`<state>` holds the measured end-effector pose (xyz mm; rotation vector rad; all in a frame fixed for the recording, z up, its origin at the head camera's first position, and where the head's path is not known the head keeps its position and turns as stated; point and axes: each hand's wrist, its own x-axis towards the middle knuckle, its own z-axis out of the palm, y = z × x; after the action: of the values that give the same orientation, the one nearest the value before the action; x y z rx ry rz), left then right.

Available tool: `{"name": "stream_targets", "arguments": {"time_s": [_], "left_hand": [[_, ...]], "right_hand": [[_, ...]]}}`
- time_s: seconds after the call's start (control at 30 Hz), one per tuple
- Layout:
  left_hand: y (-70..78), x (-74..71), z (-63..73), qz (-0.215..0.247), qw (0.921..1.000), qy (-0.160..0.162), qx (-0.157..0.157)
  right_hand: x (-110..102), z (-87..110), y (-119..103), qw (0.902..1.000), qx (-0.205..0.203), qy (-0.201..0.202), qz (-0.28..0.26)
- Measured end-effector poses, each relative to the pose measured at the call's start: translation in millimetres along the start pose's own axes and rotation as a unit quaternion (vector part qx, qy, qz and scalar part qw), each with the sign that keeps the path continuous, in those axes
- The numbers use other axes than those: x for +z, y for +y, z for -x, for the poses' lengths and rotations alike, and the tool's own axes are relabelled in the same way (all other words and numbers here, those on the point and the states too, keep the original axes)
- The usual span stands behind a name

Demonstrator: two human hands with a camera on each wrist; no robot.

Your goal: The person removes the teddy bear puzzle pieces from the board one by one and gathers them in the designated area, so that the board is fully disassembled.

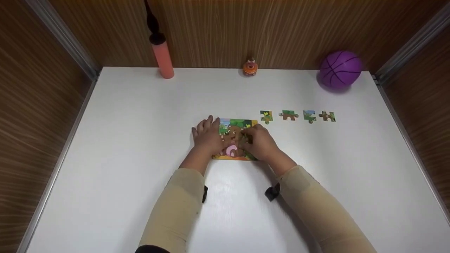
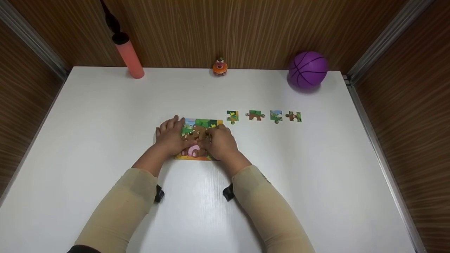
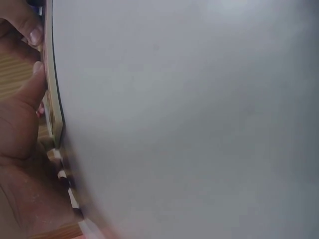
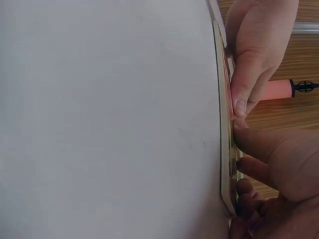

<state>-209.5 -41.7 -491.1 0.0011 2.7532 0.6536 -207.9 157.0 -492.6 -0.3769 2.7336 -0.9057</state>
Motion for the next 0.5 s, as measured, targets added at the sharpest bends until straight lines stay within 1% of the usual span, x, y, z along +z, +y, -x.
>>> {"name": "stream_targets", "arguments": {"time_s": [0.23, 0.37, 0.5], "left_hand": [[-3.3, -4.5, 3.2, 0.005, 0.9995, -0.028, 0.013], [-4.3, -8.5, 4.9, 0.027, 0.9984, -0.045, 0.019], [-5.5, -11.3, 5.5, 0.038, 0.9977, -0.051, 0.021]], "right_hand": [[1, 0.4, 3, 0.9998, -0.016, 0.011, 0.004], [1, 0.5, 5, 0.9998, -0.016, 0.013, -0.003], [1, -0.6, 5, 0.9997, -0.015, 0.013, -0.015]]}}
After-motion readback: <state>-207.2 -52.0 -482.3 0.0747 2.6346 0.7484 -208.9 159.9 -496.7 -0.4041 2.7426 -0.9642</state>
